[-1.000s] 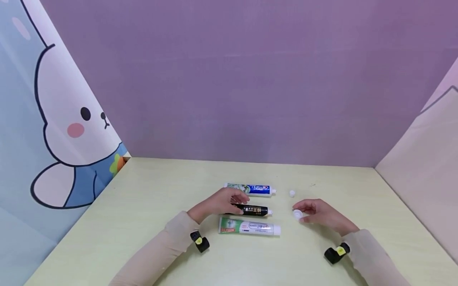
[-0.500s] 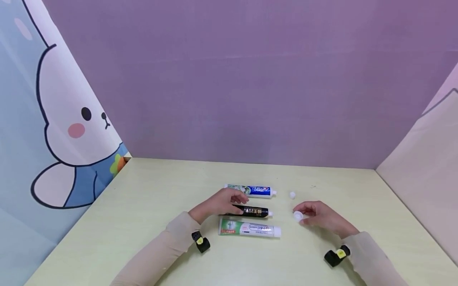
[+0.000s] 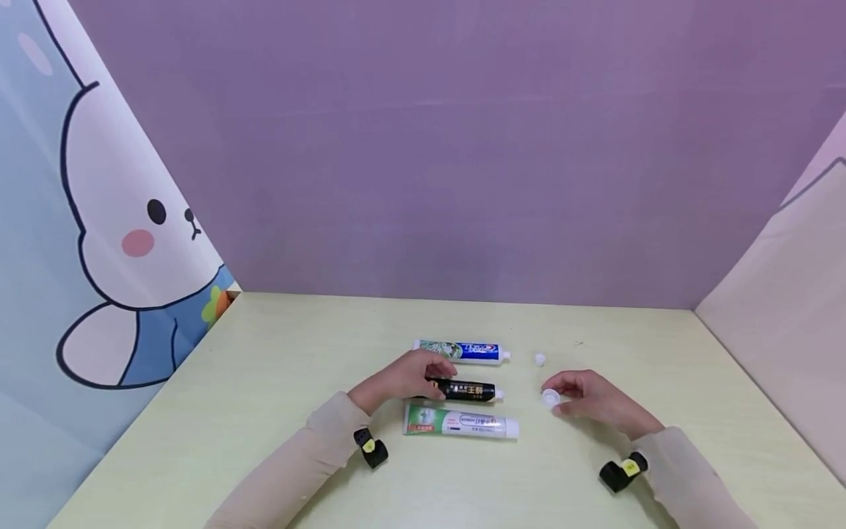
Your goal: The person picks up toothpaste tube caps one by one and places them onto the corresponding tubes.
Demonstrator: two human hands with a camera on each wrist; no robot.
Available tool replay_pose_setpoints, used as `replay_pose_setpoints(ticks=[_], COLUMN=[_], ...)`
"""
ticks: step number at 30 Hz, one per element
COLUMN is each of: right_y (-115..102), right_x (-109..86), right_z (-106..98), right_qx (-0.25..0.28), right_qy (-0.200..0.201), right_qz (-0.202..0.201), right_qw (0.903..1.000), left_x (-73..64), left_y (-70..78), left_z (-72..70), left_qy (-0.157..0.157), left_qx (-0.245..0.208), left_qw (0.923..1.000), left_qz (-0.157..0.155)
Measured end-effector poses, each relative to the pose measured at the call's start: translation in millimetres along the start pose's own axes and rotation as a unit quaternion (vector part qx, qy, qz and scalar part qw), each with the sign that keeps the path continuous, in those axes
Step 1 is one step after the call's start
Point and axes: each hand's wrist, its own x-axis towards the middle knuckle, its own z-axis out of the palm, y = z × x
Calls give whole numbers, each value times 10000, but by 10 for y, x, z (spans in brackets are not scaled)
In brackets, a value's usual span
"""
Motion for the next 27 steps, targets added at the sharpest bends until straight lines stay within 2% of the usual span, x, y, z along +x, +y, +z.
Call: replay_pose_setpoints(ticks=[6, 10, 20, 27], right_y=[-24, -41, -23, -11], right_x=[11, -1, 8, 2], right_z=[0, -5, -13, -6], right_qx=[-40, 12, 149, 153], right_qy=[6, -23, 14, -84], right_qz=[67, 60, 124, 98], right_qw=[10000, 10000, 9998, 9998], left_x=[-3, -12, -5, -14], left_y=[-8, -6, 1, 26], left_z=[-9, -11, 3, 15], left_qy=[-5, -51, -47, -5], left_qx=[177, 278, 573, 524], left_qw=[9989, 9977, 9959, 9953], left_qz=[-439, -614, -699, -819])
